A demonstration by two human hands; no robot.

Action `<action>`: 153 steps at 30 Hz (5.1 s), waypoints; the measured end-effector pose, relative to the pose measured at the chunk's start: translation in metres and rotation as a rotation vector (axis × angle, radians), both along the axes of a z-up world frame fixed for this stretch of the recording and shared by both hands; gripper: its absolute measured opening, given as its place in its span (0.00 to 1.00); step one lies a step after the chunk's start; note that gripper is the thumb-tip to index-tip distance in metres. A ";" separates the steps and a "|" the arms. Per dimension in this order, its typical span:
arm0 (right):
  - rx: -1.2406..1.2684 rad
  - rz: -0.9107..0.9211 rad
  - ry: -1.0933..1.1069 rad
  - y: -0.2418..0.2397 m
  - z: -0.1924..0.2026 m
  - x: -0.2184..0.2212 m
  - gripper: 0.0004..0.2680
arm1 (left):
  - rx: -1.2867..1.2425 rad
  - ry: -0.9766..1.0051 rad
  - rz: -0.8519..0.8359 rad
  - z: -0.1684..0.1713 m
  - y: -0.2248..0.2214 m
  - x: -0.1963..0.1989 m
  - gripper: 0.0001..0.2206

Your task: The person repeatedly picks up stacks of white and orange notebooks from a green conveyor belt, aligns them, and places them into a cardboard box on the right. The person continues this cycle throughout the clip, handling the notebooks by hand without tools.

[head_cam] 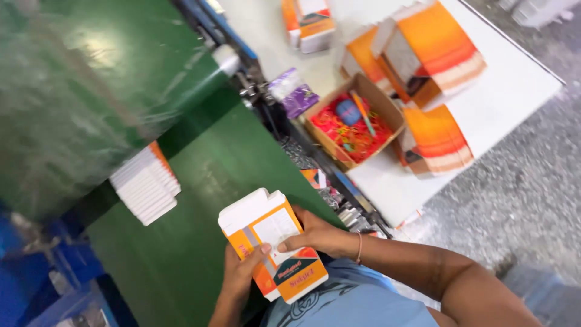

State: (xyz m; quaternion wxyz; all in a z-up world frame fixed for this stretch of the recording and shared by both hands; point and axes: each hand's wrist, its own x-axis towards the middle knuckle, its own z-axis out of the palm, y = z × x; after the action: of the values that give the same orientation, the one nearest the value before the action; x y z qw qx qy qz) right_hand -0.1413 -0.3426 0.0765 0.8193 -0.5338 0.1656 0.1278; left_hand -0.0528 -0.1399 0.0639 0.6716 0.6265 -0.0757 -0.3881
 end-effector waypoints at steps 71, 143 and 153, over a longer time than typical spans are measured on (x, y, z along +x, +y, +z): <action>-0.323 0.345 -0.381 0.022 0.038 0.037 0.36 | -0.030 -0.600 -0.543 0.148 0.093 0.085 0.43; -1.185 -0.132 0.439 -0.116 0.100 -0.266 0.27 | -0.154 -0.896 -0.674 0.004 -0.087 -0.040 0.30; -0.006 -0.988 0.838 -0.175 -0.267 -0.460 0.18 | -0.089 -0.925 -0.681 -0.002 -0.085 -0.052 0.20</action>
State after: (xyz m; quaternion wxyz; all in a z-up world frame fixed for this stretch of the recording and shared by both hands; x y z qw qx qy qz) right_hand -0.6015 -0.5172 -0.1901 0.6460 -0.3019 0.6979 -0.0670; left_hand -0.1050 -0.2254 0.0619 0.4317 0.6424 -0.5754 -0.2643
